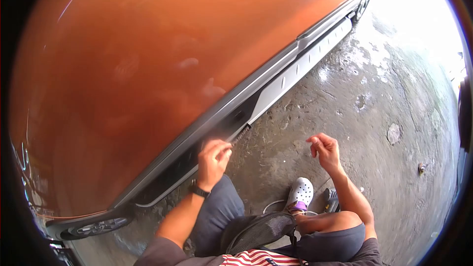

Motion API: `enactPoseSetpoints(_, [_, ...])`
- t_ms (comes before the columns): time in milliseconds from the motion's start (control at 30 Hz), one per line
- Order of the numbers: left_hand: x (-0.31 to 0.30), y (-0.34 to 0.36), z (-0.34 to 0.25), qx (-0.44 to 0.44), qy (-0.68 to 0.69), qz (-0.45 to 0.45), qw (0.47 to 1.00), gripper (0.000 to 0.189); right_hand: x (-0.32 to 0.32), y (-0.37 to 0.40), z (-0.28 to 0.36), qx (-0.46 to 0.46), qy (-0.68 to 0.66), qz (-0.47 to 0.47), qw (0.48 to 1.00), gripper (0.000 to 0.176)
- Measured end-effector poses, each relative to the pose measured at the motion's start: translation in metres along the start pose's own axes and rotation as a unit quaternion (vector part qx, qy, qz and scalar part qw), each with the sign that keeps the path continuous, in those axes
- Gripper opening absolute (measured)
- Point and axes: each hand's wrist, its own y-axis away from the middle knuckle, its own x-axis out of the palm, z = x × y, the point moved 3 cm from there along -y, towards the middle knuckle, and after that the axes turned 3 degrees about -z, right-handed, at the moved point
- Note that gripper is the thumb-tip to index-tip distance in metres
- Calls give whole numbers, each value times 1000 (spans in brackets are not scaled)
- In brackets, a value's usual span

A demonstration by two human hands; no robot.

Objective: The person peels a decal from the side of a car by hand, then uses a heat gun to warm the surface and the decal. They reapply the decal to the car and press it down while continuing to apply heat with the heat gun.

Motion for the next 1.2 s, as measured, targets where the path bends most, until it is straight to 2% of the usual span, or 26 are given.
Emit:
enactPoseSetpoints(33, [1, -4, 17, 20, -22, -19, 999, 21, 4, -1, -7, -1, 0, 6, 1000, 33])
enactPoseSetpoints(67, [6, -7, 36, 68, -58, -35, 995, 19, 10, -2, -13, -1, 77, 53, 996, 36])
enactPoseSetpoints(100, [10, -9, 48, 63, -59, -38, 996, 19, 15, -2, -17, -1, 154, 99, 983, 38])
enactPoseSetpoints(167, [20, -10, 65, 95, -103, -54, 989, 19, 31, -9, 2, -17, 168, 120, 978, 36])
enactPoseSetpoints(233, [30, -14, 79, 101, -107, -63, 987, 20, 48, -11, 33, -213, 257, 144, 931, 30])
enactPoseSetpoints(267, [34, -17, 81, 108, -118, -78, 984, 19, 52, -14, 38, -228, 268, 192, 916, 29])
enactPoseSetpoints(300, [39, -20, 83, 115, -129, -93, 981, 19, 54, -20, 42, -225, 270, 198, 915, 29])
enactPoseSetpoints(367, [48, -24, 88, 110, -146, -91, 979, 19, 64, -26, 52, -332, 391, 264, 817, 34])
enactPoseSetpoints(400, [50, -26, 89, 115, -156, -99, 976, 19, 68, -30, 51, -295, 435, 296, 797, 43])
enactPoseSetpoints(433, [53, -27, 91, 122, -165, -105, 973, 19, 71, -35, 47, -294, 435, 301, 796, 43])
enactPoseSetpoints(500, [59, -27, 99, 107, -168, -109, 974, 20, 76, -42, 39, -340, 439, 346, 756, 50])
enactPoseSetpoints(533, [60, -26, 101, 114, -174, -115, 971, 21, 82, -47, 43, -329, 459, 379, 733, 58])
enactPoseSetpoints(633, [63, -24, 105, 117, -184, -122, 968, 22, 108, -69, 56, -325, 491, 398, 704, 54])
enactPoseSetpoints(800, [63, -26, 106, 112, -181, -104, 972, 23, 145, -89, 56, -358, 440, 310, 763, 61])
enactPoseSetpoints(900, [64, -26, 106, 112, -166, -110, 974, 24, 150, -90, 44, -380, 421, 276, 776, 64])
enactPoseSetpoints(1200, [63, -30, 106, 118, -177, -101, 972, 22, 158, -103, 40, -349, 419, 265, 795, 71])
